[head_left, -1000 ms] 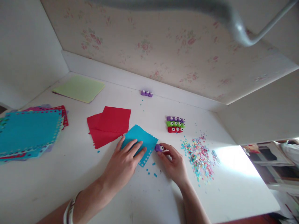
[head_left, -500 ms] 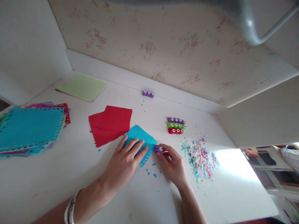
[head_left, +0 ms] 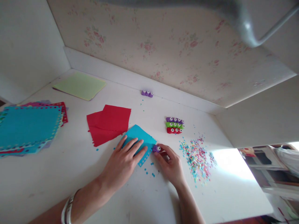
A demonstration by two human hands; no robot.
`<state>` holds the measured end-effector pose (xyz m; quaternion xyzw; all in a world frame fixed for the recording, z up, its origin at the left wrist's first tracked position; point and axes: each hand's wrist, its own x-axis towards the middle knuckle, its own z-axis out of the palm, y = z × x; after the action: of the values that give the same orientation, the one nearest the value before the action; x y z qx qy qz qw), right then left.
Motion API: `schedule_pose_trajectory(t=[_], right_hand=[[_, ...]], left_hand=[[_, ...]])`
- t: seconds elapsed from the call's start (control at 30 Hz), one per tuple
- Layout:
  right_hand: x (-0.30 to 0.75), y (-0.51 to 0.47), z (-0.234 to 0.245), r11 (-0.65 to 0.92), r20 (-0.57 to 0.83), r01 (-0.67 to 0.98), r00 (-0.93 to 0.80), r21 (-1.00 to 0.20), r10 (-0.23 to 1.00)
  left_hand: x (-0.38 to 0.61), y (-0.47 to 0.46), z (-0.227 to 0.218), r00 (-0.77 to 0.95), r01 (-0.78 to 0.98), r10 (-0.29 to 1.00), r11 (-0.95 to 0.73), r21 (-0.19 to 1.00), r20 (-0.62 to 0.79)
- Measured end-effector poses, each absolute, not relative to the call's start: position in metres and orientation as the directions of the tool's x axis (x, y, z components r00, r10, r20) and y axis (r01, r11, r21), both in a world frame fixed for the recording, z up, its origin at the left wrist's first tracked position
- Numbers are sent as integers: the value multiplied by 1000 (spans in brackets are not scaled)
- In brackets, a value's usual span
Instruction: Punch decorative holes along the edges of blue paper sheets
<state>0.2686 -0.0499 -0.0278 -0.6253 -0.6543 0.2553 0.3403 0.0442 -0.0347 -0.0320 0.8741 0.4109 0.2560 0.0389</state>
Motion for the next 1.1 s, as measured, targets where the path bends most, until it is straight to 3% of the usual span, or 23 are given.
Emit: schedule_pose_trajectory(t=[0.3,0.43,0.73,0.87,1.1], right_hand=[[266,-46,-11,158,123,655,-99,-739,987],[275,-30,8,76,22,684,-87,-725,996],[278,8,27,20,-365,834,-262,-551,893],[276,13,28,15,-411,871,-247,-491,877],[281,13,24,-63,-504,866,-228,-496,833]], left_hand=[[45,-34,-40,586,661,731,-681,316,350],[44,-32,-40,600,652,739,-674,348,307],[42,-31,-38,590,637,749,-662,395,303],[42,-32,-40,575,633,757,-652,417,310],[41,-33,-39,573,628,764,-643,439,299]])
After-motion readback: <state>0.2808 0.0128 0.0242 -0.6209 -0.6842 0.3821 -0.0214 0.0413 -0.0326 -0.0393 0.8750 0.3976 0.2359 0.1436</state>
